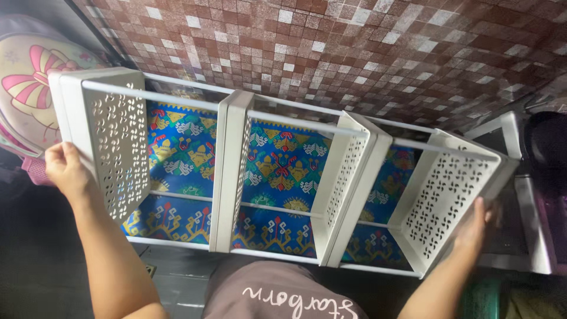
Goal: The person assembles a three-tiered white plastic shelving unit by inserting white metal poles into the corner holes of perforated trays and then stacking the trays to form a stable structure.
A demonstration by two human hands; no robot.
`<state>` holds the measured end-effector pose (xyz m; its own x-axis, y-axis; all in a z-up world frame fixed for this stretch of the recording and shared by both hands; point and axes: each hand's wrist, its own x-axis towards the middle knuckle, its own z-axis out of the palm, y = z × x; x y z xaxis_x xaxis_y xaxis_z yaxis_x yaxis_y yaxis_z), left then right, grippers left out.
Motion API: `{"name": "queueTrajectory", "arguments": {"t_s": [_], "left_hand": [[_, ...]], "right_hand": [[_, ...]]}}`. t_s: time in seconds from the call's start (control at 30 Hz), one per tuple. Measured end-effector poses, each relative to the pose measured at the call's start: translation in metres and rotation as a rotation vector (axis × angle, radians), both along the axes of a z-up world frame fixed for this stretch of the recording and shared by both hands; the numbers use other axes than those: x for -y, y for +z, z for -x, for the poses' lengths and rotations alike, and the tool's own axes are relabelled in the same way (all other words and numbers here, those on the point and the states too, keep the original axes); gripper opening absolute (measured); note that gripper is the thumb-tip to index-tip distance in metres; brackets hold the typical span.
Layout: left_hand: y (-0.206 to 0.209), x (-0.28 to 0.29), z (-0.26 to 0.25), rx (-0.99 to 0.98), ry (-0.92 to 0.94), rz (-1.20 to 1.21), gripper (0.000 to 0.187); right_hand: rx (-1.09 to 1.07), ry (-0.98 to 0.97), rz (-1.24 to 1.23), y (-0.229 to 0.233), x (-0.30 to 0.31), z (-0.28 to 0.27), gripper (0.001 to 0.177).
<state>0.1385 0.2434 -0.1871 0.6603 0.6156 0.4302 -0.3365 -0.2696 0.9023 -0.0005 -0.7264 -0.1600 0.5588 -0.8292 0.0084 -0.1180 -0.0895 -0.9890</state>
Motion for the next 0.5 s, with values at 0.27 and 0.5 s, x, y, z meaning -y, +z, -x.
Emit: {"name": "queueTrajectory", "arguments": {"t_s": [0.27,0.5], "left_hand": [[0.030,0.032,-0.072,-0.359,0.305,-0.387,0.025],[0.020,0.041,-0.088,-0.571,0.359,-0.517,0.034]], "right_hand": [[-0.150,-0.053,0.716,-0.007,-0.003,-0.088,0.073],[-0.379,-0.015,0.867,-0.013,-0.013,-0.110,0.075]]}}
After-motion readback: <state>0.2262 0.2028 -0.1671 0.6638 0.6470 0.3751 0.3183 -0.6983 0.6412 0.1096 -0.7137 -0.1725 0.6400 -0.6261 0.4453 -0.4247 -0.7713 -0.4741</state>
